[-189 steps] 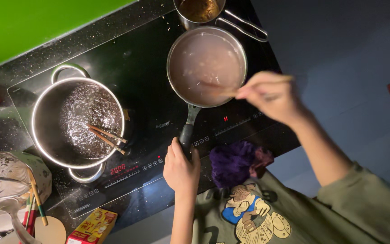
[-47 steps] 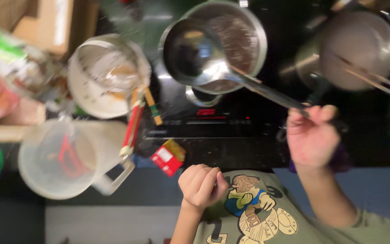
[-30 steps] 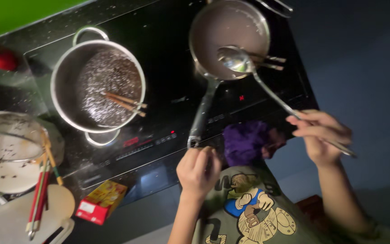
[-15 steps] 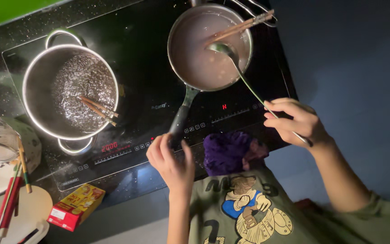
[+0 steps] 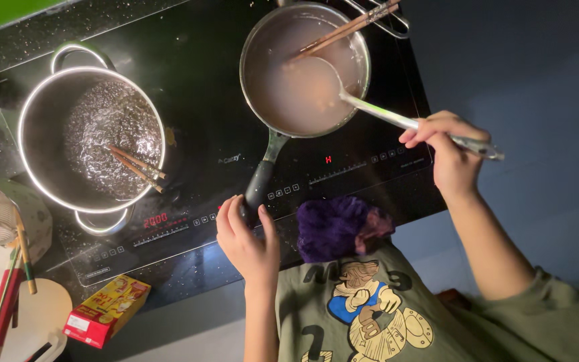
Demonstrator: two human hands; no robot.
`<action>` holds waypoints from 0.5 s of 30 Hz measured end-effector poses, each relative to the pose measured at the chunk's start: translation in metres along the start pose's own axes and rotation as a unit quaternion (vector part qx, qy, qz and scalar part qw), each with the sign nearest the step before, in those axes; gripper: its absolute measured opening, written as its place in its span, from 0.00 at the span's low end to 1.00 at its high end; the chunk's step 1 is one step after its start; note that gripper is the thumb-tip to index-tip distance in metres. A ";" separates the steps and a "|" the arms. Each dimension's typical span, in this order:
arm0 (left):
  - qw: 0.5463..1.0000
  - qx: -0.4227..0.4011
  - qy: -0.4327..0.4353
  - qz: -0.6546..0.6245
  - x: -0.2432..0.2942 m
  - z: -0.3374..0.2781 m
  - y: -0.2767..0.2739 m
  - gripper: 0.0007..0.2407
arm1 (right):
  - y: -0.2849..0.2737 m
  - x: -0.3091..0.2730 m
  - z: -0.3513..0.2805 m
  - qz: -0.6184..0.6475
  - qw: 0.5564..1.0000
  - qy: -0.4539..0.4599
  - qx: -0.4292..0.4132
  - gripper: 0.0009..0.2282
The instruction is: The person stirs liquid and solid food items in two pots on a stovetop using chopsticks and a ladle.
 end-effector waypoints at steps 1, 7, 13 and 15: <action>1.000 -0.001 -0.001 0.005 0.000 0.000 0.000 0.17 | -0.002 0.010 0.000 0.068 0.997 0.022 0.019 0.08; 1.000 -0.010 -0.004 0.008 0.001 0.001 0.000 0.17 | 0.002 0.053 -0.002 0.222 0.965 0.121 0.070 0.09; 1.000 -0.010 0.000 0.007 0.001 0.002 0.000 0.17 | 0.005 0.083 -0.014 0.324 0.923 0.169 0.122 0.06; 1.000 -0.012 0.000 0.006 0.002 0.002 0.000 0.17 | 0.002 0.090 -0.020 0.339 0.914 0.176 0.138 0.05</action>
Point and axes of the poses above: each hand's wrist, its own z-axis towards the middle knuckle, its own y-axis out of the palm, x = y × z, the point moved 10 cm from there along z, towards the middle knuckle, and after that the axes turned 12 degrees about -x, right-handed, at the moved point
